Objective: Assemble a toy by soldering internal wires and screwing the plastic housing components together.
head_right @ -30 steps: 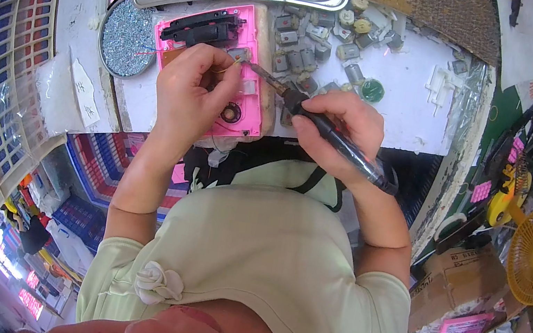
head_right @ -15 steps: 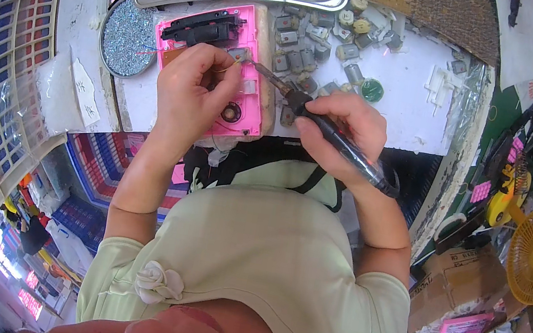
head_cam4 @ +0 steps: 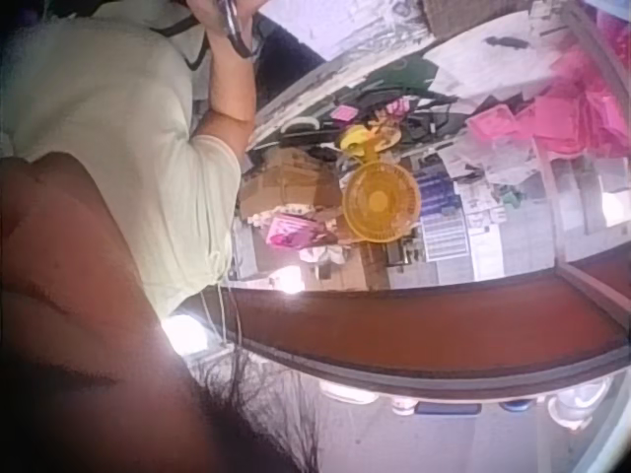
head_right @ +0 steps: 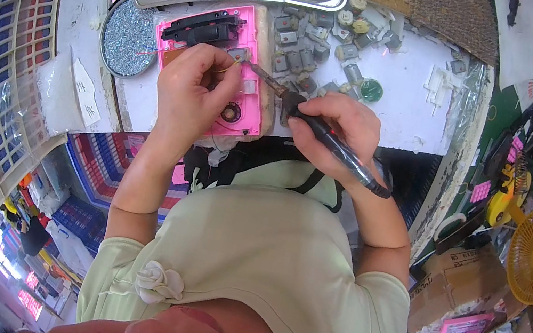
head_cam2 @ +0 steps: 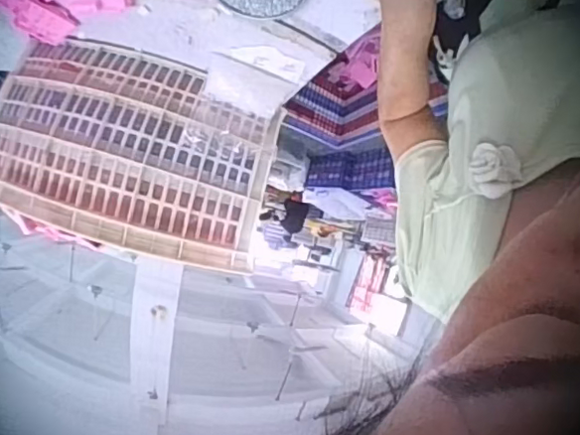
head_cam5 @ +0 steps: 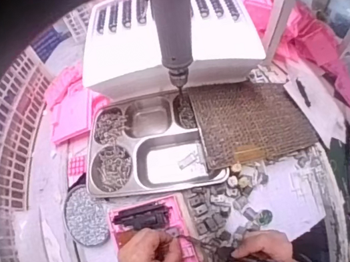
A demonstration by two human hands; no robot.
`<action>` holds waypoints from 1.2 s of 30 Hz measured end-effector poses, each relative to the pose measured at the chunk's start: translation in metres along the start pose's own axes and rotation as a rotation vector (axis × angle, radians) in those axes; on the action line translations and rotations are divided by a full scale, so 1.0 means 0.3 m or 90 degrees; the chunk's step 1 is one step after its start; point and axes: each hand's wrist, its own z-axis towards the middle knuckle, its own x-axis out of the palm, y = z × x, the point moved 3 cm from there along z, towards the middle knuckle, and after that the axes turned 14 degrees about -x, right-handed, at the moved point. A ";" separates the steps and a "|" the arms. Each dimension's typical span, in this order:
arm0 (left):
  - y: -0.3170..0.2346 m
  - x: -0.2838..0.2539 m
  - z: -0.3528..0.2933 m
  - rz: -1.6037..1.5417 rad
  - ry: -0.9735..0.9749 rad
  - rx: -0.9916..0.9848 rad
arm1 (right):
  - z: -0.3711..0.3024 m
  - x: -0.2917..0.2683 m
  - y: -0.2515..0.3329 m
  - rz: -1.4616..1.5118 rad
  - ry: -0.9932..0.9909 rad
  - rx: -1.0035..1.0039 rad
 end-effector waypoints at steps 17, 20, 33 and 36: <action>0.000 -0.001 -0.008 0.015 -0.011 0.007 | 0.011 -0.028 -0.001 0.007 -0.058 0.000; -0.007 -0.003 -0.012 0.023 -0.021 0.023 | 0.007 -0.034 -0.007 -0.001 -0.059 -0.009; -0.022 -0.011 -0.008 0.078 -0.091 0.105 | 0.012 -0.033 -0.007 -0.021 -0.032 -0.003; -0.032 -0.013 0.001 0.113 -0.089 0.124 | 0.023 -0.025 -0.009 -0.013 -0.011 -0.021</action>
